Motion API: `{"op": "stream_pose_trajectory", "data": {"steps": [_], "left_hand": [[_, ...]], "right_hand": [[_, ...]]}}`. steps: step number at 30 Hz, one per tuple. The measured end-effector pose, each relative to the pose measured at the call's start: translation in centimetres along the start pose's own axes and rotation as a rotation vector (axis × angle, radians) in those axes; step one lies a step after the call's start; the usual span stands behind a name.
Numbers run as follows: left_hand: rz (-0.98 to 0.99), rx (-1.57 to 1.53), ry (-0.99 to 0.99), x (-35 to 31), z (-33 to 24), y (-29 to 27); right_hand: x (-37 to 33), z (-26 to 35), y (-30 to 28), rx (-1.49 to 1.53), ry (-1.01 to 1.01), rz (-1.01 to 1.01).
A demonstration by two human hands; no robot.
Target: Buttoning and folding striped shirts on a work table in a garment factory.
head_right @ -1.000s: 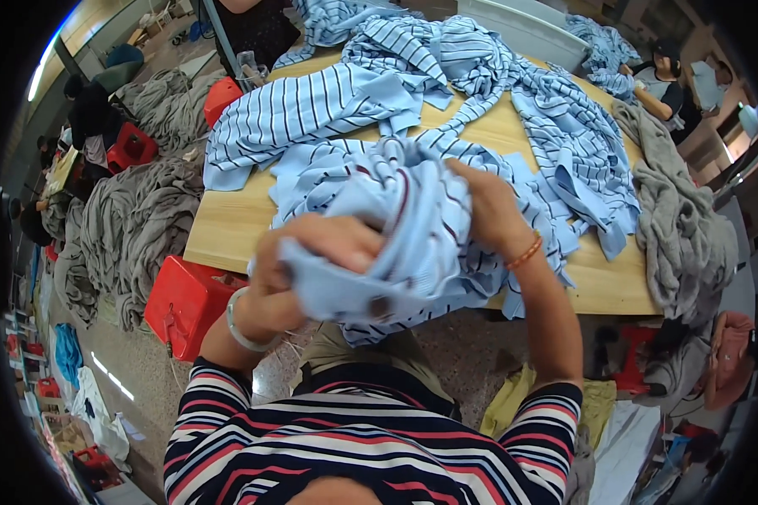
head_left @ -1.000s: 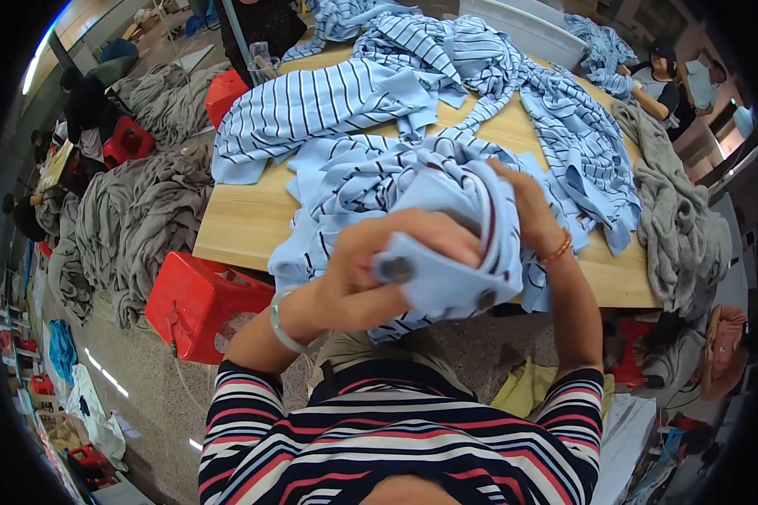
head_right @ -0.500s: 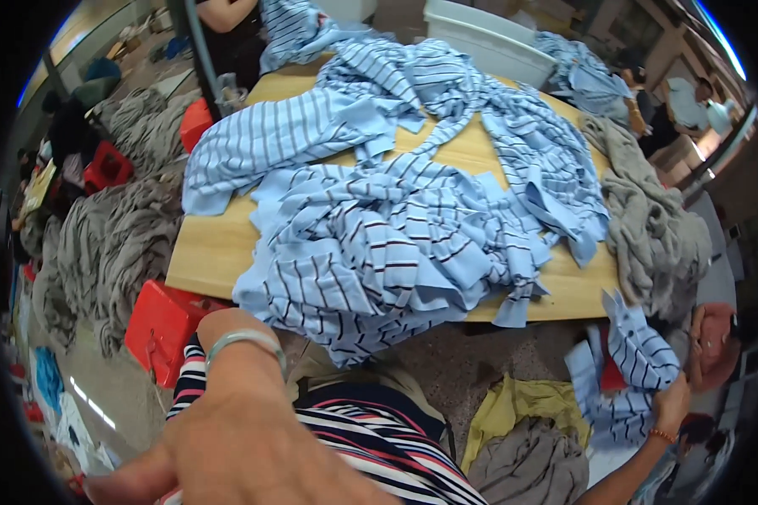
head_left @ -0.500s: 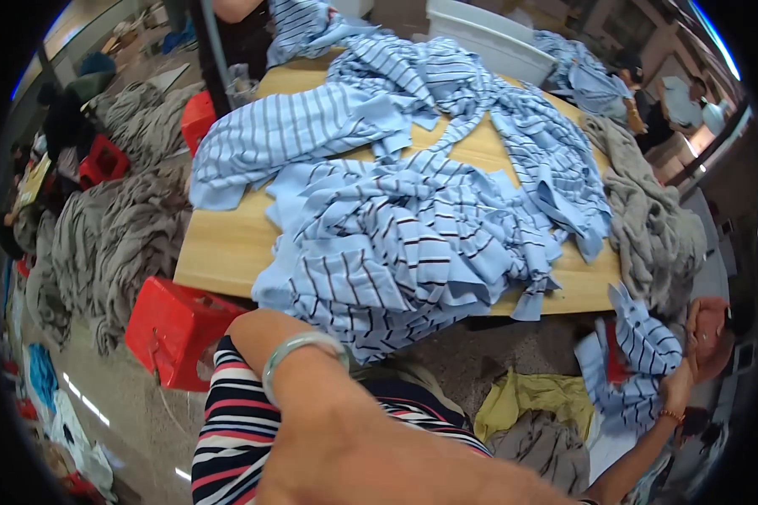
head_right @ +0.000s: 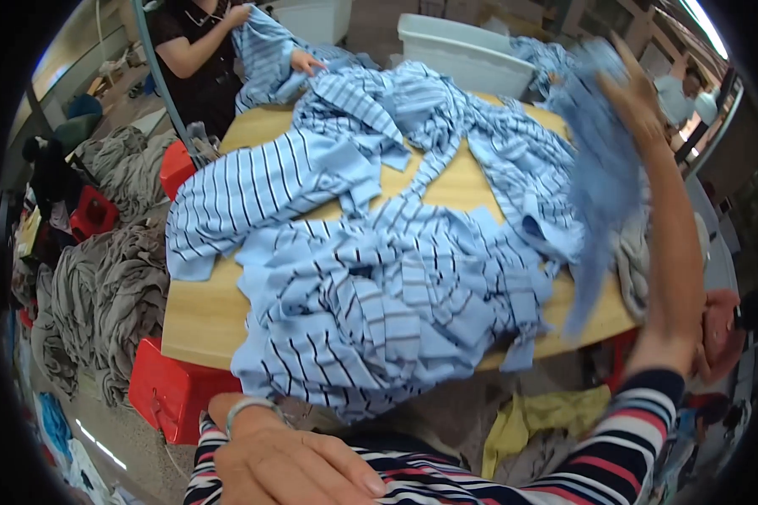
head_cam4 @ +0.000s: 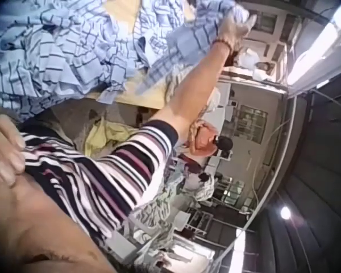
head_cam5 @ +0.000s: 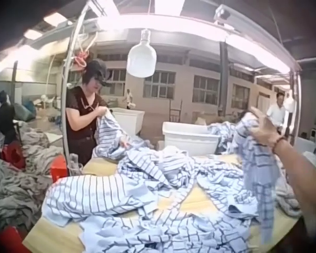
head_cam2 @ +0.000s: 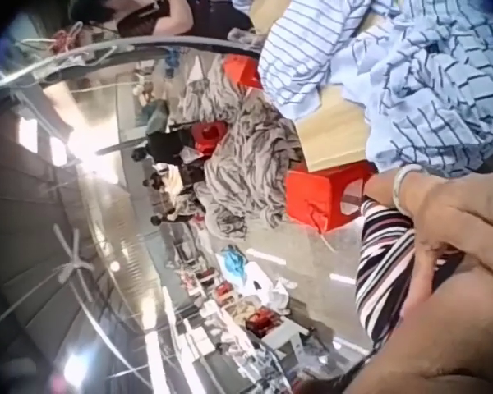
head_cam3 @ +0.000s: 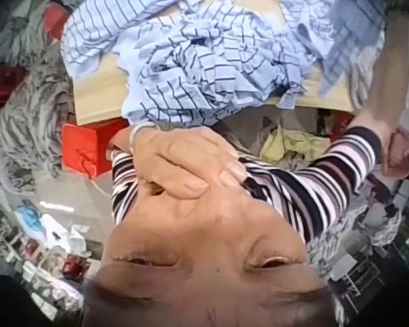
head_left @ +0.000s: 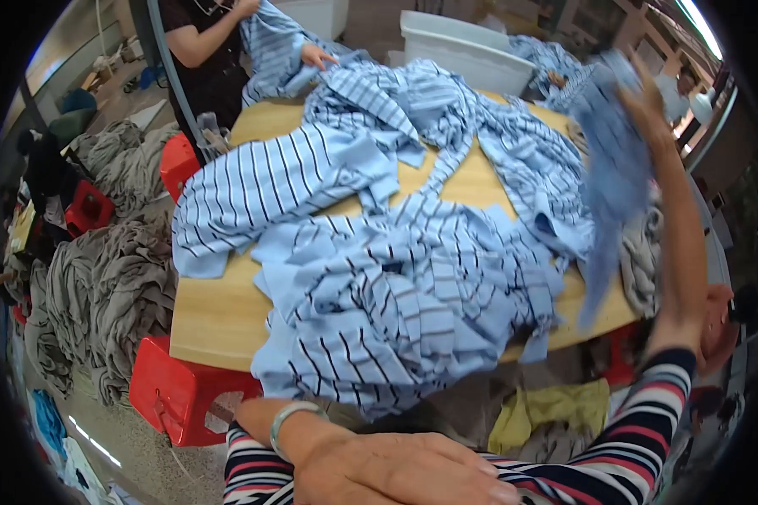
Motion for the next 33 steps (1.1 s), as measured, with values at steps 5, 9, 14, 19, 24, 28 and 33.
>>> {"op": "stream_pose_trajectory", "data": {"steps": [5, 9, 14, 19, 24, 28, 33], "left_hand": [[-0.221, 0.112, 0.022, -1.9, -0.1, -0.8], [-0.116, 0.106, -0.053, -2.0, -0.6, -2.8], [-0.144, 0.301, -0.263, -6.7, -1.8, -4.2], [-0.093, 1.478, -0.981, -15.7, -5.5, -2.5], [-0.194, 1.837, -0.906, -19.2, -4.0, -3.5], [0.003, 1.973, -0.923, -18.0, -3.3, -6.5], [-0.208, 1.819, -0.895, -17.9, -5.6, -9.1]], "right_hand": [[8.7, 23.2, 11.0, 0.402, -0.025, -0.122], [-0.4, 23.8, 13.1, 0.25, -0.177, 0.215], [-13.6, 19.8, 11.5, 0.195, -0.345, 0.416], [-25.4, 18.8, 1.7, 0.375, -0.033, 0.733], [-33.3, 22.9, 0.0, 0.421, 0.078, 0.786], [-34.9, 22.3, 1.7, 0.258, 0.015, 0.849], [-30.4, 19.8, 2.6, 0.463, 0.144, 0.412]]}}
Point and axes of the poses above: each hand's wrist, its own x-axis towards the middle knuckle, its own y-axis out of the palm, z = x × y, the point moved 1 cm from there along x, towards the middle knuckle, and after that the axes turned 10 degrees about y, right-handed, at the moved point
